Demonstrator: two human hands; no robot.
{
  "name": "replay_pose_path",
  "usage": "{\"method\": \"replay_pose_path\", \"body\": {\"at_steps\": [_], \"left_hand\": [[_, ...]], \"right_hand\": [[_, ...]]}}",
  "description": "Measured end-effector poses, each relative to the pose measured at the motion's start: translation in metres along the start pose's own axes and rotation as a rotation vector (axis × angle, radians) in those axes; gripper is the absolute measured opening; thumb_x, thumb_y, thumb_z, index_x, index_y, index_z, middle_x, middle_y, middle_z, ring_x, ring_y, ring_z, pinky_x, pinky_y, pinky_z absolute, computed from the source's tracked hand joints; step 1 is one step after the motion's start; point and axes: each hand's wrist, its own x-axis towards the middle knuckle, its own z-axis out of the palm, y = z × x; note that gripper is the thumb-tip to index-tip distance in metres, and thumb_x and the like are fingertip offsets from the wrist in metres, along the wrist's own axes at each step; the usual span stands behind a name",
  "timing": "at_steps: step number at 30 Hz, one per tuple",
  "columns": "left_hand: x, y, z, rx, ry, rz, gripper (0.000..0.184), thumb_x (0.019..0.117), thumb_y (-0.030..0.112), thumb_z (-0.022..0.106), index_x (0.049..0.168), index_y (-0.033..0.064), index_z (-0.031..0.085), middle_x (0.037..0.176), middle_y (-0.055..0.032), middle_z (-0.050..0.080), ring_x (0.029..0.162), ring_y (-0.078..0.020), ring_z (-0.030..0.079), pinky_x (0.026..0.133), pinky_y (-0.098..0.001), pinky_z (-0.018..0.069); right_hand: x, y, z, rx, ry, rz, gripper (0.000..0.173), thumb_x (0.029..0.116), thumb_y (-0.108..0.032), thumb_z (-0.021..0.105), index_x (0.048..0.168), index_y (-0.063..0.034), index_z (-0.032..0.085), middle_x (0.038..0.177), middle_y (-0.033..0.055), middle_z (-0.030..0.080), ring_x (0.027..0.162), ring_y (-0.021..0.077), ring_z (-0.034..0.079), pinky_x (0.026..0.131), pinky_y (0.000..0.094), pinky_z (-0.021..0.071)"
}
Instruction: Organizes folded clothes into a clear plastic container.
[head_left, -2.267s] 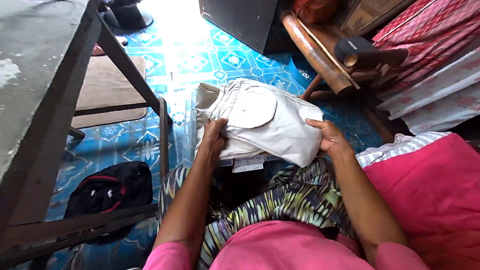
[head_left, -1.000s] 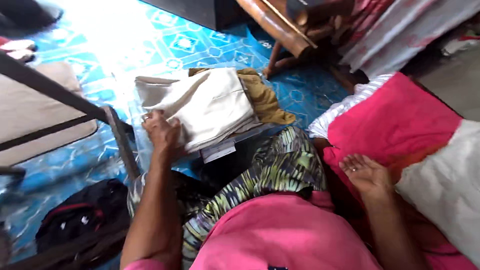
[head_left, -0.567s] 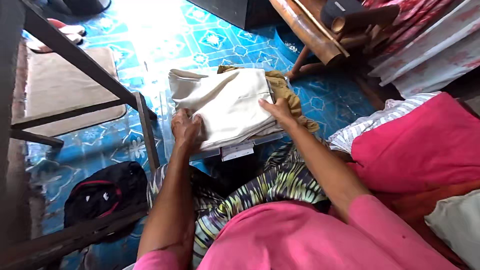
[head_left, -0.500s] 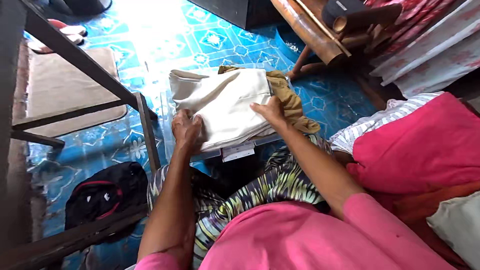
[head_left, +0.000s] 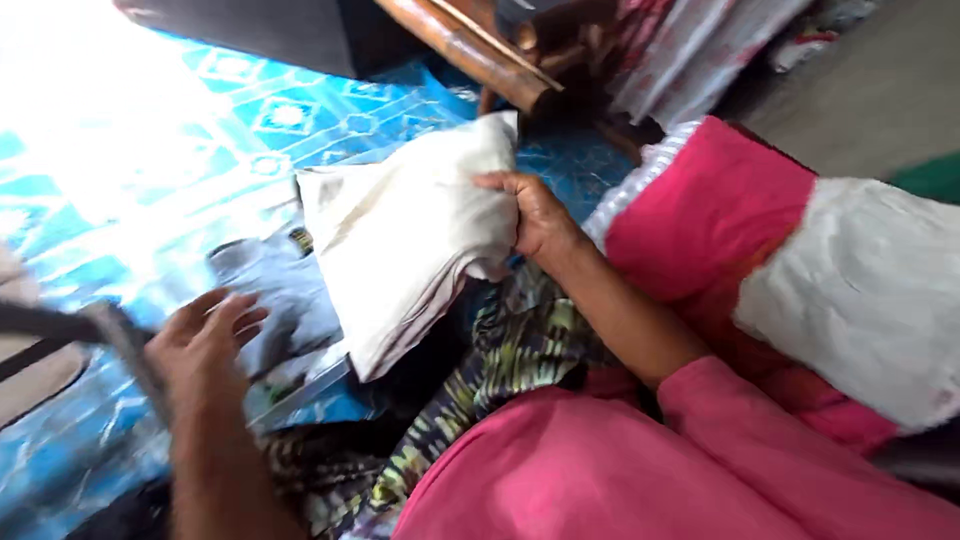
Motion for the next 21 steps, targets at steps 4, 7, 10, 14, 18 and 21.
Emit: {"method": "replay_pose_path", "body": {"at_steps": [4,7,10,14,18,21], "left_hand": [[0.014,-0.02,-0.005,0.017,-0.047,-0.051,0.038,0.0999,0.016,0.062,0.133,-0.0003,0.051,0.1,-0.0016,0.068,0.073,-0.0094,0.069,0.067,-0.028,0.0611],[0.016,-0.02,0.0,0.043,-0.061,-0.083,0.035,0.1011,0.011,0.059,0.133,-0.0005,0.05,0.094,-0.0002,0.066,0.068,-0.0081,0.067,0.064,-0.0273,0.0599],[0.025,-0.029,-0.005,0.03,-0.104,-0.089,0.031,0.1026,0.012,0.056,0.131,0.0015,0.049,0.089,0.0015,0.069,0.064,-0.0082,0.067,0.06,-0.0265,0.0593],[0.037,-0.041,-0.014,0.04,-0.119,-0.131,0.033,0.1048,0.015,0.053,0.135,0.0027,0.047,0.091,0.0006,0.068,0.066,-0.0086,0.067,0.062,-0.0271,0.0593],[0.028,-0.033,-0.003,0.044,-0.096,-0.089,0.029,0.1016,0.012,0.059,0.128,0.0022,0.051,0.089,0.0027,0.068,0.066,-0.0063,0.066,0.061,-0.0249,0.0589],[-0.001,-0.009,0.011,0.062,-0.043,-0.07,0.027,0.1004,0.012,0.058,0.124,0.002,0.052,0.089,0.0057,0.064,0.068,-0.0006,0.065,0.065,-0.0205,0.0579]], "right_hand": [[-0.049,-0.081,-0.054,0.052,0.012,-0.498,0.019,0.102,-0.007,0.042,0.096,-0.0074,0.06,0.08,0.0047,0.069,0.072,0.0124,0.069,0.066,0.0303,0.0604],[-0.093,-0.128,-0.111,0.112,0.115,-0.91,0.022,0.1022,-0.006,0.038,0.095,-0.0068,0.059,0.084,0.0066,0.07,0.08,0.015,0.07,0.074,0.0356,0.0613],[-0.139,-0.152,-0.173,0.117,0.377,-1.255,0.019,0.1027,-0.007,0.036,0.103,-0.0048,0.055,0.092,0.0102,0.067,0.09,0.0206,0.069,0.083,0.0448,0.0598],[-0.175,-0.115,-0.246,0.219,0.927,-1.277,0.024,0.1056,-0.01,0.041,0.128,-0.0029,0.046,0.114,0.0142,0.061,0.105,0.0225,0.065,0.09,0.0445,0.058],[-0.181,-0.03,-0.29,0.376,1.222,-0.704,0.033,0.1083,-0.023,0.041,0.138,-0.009,0.041,0.116,0.0103,0.055,0.096,0.0189,0.062,0.081,0.037,0.0566],[-0.154,-0.006,-0.259,0.306,1.152,-0.435,0.021,0.1089,-0.026,0.035,0.095,-0.0148,0.046,0.071,-0.0014,0.05,0.056,0.0104,0.053,0.059,0.0291,0.0543]]}}
